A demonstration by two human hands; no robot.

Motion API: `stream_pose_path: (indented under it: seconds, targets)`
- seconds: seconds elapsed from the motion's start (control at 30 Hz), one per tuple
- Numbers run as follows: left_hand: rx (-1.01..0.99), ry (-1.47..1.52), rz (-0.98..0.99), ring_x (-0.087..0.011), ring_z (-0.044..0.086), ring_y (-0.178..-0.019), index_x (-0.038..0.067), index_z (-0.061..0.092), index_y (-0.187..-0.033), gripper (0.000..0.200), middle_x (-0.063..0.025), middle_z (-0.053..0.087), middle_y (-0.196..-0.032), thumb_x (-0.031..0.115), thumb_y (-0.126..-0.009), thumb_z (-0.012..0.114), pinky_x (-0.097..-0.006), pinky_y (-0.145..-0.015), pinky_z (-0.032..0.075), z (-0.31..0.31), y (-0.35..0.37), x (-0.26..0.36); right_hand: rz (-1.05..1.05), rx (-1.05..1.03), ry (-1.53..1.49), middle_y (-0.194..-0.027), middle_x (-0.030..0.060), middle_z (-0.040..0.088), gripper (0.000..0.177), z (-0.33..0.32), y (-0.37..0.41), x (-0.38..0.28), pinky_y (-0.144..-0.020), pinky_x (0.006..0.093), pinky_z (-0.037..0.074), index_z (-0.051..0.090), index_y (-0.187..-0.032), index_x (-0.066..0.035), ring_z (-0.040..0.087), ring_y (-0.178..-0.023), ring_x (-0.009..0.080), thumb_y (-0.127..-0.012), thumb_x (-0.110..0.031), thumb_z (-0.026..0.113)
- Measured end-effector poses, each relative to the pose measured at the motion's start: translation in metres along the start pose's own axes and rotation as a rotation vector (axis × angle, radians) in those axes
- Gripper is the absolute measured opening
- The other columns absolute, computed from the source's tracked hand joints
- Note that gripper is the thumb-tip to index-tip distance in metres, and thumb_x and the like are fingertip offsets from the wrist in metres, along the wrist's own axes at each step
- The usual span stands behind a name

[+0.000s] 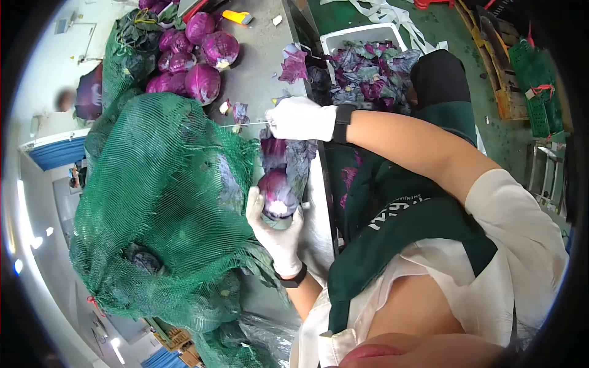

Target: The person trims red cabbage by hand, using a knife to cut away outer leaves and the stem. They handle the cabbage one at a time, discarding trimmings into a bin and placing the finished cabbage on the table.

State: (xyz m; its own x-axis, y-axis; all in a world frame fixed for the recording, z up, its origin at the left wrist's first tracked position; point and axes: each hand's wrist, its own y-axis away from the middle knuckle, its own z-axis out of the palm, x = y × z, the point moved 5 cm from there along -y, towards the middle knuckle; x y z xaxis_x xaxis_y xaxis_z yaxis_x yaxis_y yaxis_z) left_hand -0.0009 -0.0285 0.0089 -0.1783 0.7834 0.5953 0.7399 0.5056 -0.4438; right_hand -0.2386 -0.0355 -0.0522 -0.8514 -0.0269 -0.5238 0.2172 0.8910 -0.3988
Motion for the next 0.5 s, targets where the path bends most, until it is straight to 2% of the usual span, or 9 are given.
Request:
stream_pose_path:
  seconds: [0.03, 0.1, 0.13, 0.17, 0.27, 0.3, 0.37, 0.43, 0.5]
  targets:
    - [0.039, 0.025, -0.109, -0.033, 0.041, -0.135, 0.003, 0.039, -0.139, 0.085, -0.0164, 0.042, -0.144, 0.006, -0.067, 0.082, -0.0456, -0.115, 0.03, -0.001, 0.01, -0.011, 0.177, 0.01, -0.077, -0.077, 0.0159, 0.067, 0.022, -0.013, 0.002, 0.007, -0.066, 0.0455, 0.054, 0.065, -0.078, -0.008, 0.068, -0.073, 0.0347, -0.085, -0.027, 0.058]
    - [0.115, -0.01, -0.279, -0.0333, 0.038, -0.135, 0.003, 0.036, -0.144, 0.084, -0.0164, 0.04, -0.144, 0.009, -0.073, 0.08, -0.0452, -0.115, 0.028, -0.006, 0.011, -0.007, 0.216, 0.089, -0.157, -0.078, 0.0148, 0.068, 0.023, -0.038, 0.012, 0.026, -0.066, 0.045, 0.054, 0.065, -0.085, -0.007, 0.067, -0.074, 0.036, -0.088, -0.029, 0.058]
    - [0.131, -0.098, -0.318, -0.0333, 0.038, -0.135, 0.005, 0.031, -0.15, 0.084, -0.0181, 0.039, -0.143, 0.012, -0.079, 0.077, -0.0446, -0.115, 0.027, -0.006, 0.01, -0.01, 0.229, 0.129, -0.14, -0.078, 0.0145, 0.068, 0.023, -0.047, 0.016, 0.035, -0.065, 0.0449, 0.054, 0.065, -0.09, -0.008, 0.067, -0.074, 0.035, -0.089, -0.03, 0.058]
    - [0.134, -0.099, -0.321, -0.0333, 0.038, -0.135, 0.005, 0.031, -0.15, 0.084, -0.0181, 0.039, -0.143, 0.012, -0.079, 0.077, -0.0446, -0.115, 0.027, -0.009, 0.008, -0.004, 0.242, 0.165, -0.125, -0.078, 0.0143, 0.068, 0.024, -0.058, 0.019, 0.036, -0.065, 0.0448, 0.053, 0.065, -0.095, -0.008, 0.068, -0.074, 0.034, -0.09, -0.03, 0.057]
    - [-0.001, -0.141, -0.425, -0.0321, 0.039, -0.133, 0.006, 0.029, -0.152, 0.082, -0.019, 0.038, -0.144, 0.012, -0.083, 0.074, -0.0448, -0.114, 0.028, -0.011, -0.007, 0.015, 0.256, 0.17, -0.043, -0.075, 0.0104, 0.068, 0.032, -0.082, 0.033, 0.009, -0.059, 0.04, 0.053, 0.065, -0.116, -0.015, 0.068, -0.067, 0.0295, -0.087, -0.025, 0.059]
    - [-0.07, -0.161, -0.44, -0.0359, 0.038, -0.134, 0.005, 0.028, -0.152, 0.085, -0.0217, 0.037, -0.144, 0.013, -0.082, 0.075, -0.0458, -0.114, 0.03, -0.01, -0.011, 0.022, 0.219, 0.174, -0.064, -0.074, 0.0101, 0.067, 0.037, -0.085, 0.041, -0.011, -0.058, 0.039, 0.053, 0.064, -0.121, -0.016, 0.067, -0.064, 0.0284, -0.086, -0.021, 0.058]
    - [-0.206, -0.201, -0.46, -0.0434, 0.036, -0.136, 0.004, 0.026, -0.152, 0.09, -0.027, 0.035, -0.145, 0.016, -0.078, 0.076, -0.0479, -0.112, 0.034, -0.002, -0.018, 0.027, 0.07, 0.043, -0.252, -0.069, 0.0108, 0.064, 0.052, -0.076, 0.055, -0.051, -0.055, 0.0387, 0.052, 0.057, -0.134, -0.017, 0.065, -0.06, 0.0277, -0.082, -0.015, 0.056]
    - [-0.179, -0.296, -0.464, -0.0461, 0.037, -0.135, -0.001, 0.027, -0.15, 0.091, -0.0284, 0.036, -0.144, 0.017, -0.077, 0.078, -0.0478, -0.109, 0.039, 0.006, -0.024, 0.023, 0.12, -0.228, -0.304, -0.07, 0.0139, 0.066, 0.057, -0.06, 0.062, -0.073, -0.06, 0.0431, 0.054, 0.052, -0.138, -0.011, 0.067, -0.065, 0.0319, -0.082, -0.018, 0.056]
    - [-0.074, -0.58, -0.211, -0.0453, 0.038, -0.136, -0.007, 0.03, -0.146, 0.091, -0.0288, 0.037, -0.144, 0.019, -0.075, 0.08, -0.0482, -0.111, 0.036, 0.007, -0.029, 0.024, 0.184, -0.342, -0.385, -0.075, 0.0158, 0.067, 0.065, -0.04, 0.065, -0.073, -0.062, 0.0437, 0.053, 0.043, -0.146, -0.01, 0.066, -0.067, 0.0331, -0.082, -0.016, 0.055]
